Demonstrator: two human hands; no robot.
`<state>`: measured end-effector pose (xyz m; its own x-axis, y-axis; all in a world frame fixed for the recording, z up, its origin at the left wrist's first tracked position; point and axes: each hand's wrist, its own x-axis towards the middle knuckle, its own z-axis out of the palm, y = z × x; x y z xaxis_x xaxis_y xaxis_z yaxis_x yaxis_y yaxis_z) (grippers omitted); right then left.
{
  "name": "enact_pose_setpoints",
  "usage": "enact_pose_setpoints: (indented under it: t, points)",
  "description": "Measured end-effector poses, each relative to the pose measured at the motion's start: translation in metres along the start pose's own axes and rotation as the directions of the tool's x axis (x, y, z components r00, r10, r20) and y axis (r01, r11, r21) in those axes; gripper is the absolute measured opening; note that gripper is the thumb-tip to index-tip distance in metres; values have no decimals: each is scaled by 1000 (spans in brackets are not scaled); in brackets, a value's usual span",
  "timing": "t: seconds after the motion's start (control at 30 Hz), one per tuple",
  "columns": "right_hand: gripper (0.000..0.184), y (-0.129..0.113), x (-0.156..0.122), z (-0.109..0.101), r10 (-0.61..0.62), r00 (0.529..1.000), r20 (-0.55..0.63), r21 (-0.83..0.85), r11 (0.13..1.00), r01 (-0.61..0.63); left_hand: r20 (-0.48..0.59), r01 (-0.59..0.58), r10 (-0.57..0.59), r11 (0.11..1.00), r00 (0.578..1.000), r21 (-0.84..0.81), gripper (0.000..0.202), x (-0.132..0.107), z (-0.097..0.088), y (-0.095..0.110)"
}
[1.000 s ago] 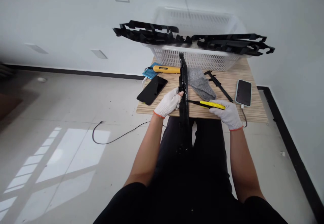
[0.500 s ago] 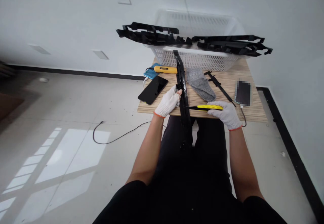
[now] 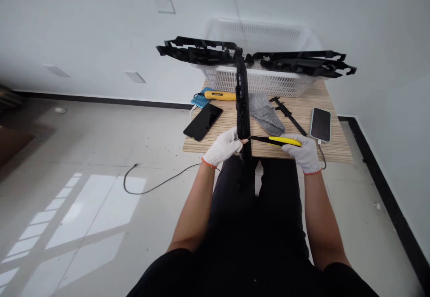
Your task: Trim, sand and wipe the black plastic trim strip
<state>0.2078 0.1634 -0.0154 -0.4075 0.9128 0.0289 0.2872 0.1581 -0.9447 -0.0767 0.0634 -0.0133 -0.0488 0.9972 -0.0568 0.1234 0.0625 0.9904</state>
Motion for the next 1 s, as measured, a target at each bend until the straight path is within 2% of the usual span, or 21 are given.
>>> enact_pose_setpoints:
  t: [0.13,0.23,0.3,0.47,0.57,0.7,0.77,0.83,0.93,1.0]
  points:
    - [38,0,1,2,-9,999,48,-24,1000,10,-98,50,-54,998,994,-42,25,6,2,1]
    - [35,-4,1,6,-37,999,-28,-73,997,35,-87,88,-95,993,992,-78,32,12,2,4]
    - [36,-5,0,7,-33,995,-98,-54,998,28,-52,81,-84,995,995,-59,34,17,1,5]
    - [39,-3,-2,5,-19,999,-26,-86,996,16,-62,38,-40,999,997,-37,36,28,0,1]
    - [42,-2,-1,5,-16,996,-83,-81,997,9,-78,35,-36,999,996,-19,38,32,1,-5]
    - [40,-2,-1,6,0,999,-51,-101,995,-5,-99,24,-23,1000,995,4,39,34,2,-8]
    - [40,-2,-1,7,6,997,-75,-96,995,-14,-104,21,-19,1000,994,13,41,32,1,-8]
    - [41,-3,-1,9,10,994,-110,-94,995,-20,-67,-14,15,1000,998,16,42,31,-1,-7]
    - [40,-3,0,11,14,991,-136,-106,994,-29,48,-112,112,994,993,-9,42,30,-3,-8]
    - [42,-2,0,12,27,989,-149,-94,995,-42,91,-183,184,983,979,-21,61,30,-4,-8]
